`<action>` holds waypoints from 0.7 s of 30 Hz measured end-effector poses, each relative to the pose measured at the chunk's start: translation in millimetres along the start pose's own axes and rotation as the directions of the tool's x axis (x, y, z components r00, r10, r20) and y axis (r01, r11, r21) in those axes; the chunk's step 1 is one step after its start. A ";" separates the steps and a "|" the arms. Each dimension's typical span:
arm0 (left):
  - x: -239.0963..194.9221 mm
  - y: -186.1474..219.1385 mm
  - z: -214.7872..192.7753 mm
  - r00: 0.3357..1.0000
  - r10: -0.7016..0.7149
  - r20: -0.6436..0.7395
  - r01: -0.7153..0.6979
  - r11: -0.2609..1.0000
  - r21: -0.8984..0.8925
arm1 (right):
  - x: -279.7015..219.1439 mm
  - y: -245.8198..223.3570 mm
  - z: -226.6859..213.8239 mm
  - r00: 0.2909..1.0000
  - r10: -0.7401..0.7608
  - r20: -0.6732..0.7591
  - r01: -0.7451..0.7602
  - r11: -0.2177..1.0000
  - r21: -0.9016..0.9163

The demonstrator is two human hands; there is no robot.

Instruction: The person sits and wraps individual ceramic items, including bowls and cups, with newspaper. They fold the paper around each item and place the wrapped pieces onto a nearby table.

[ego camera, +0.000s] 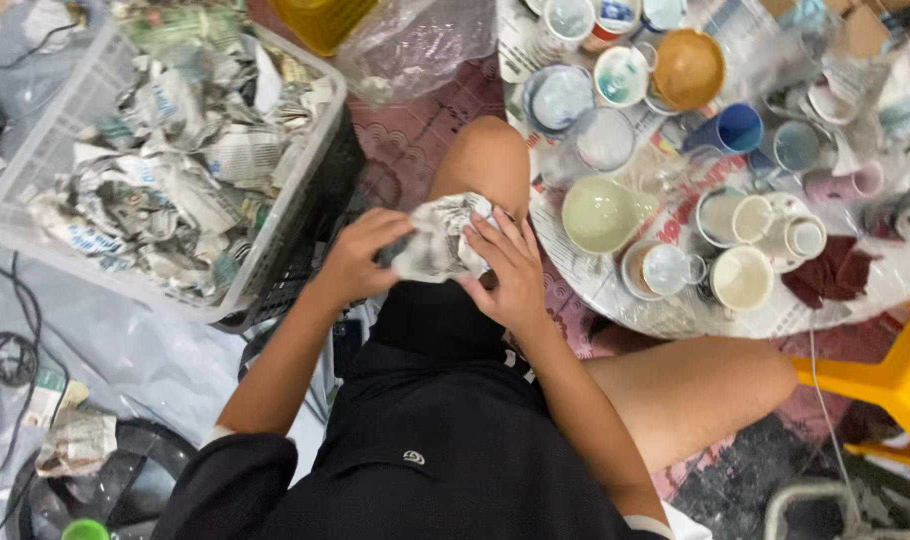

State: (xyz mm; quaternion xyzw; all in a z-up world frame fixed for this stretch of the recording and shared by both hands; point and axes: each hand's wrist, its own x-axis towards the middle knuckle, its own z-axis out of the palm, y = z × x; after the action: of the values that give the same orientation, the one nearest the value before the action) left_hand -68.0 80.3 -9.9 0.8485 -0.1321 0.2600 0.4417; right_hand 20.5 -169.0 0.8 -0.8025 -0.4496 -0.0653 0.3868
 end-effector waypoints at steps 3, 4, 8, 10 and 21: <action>2.9 8.3 13.3 0.997 0.052 -0.062 -0.053 0.998 -0.024 | -1.7 -0.9 9.2 0.996 0.066 -0.061 -0.063 0.997 0.050; 8.2 11.2 16.8 0.994 0.079 -0.073 -0.081 0.996 -0.028 | -2.9 -1.3 10.8 0.995 0.076 -0.067 -0.072 0.996 0.060; 30.0 33.2 26.4 0.977 0.167 -0.131 -0.152 0.982 0.112 | -4.6 -5.5 12.8 0.985 0.118 -0.129 -0.106 0.989 0.100; 34.4 46.4 27.1 0.985 0.124 -0.119 -0.102 0.979 0.179 | -4.1 -7.3 11.0 0.983 0.122 -0.141 -0.111 0.990 0.084; 28.8 61.4 45.7 0.997 -0.062 -0.045 0.073 0.941 0.331 | -31.4 21.1 28.9 1.000 0.002 -0.026 -0.006 0.992 -0.128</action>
State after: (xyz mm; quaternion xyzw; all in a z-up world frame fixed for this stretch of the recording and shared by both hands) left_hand -57.2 7.8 26.3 0.9103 -0.0498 0.2774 0.3031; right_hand 11.3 -176.6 -45.3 -0.8257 -0.4377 -0.1039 0.3403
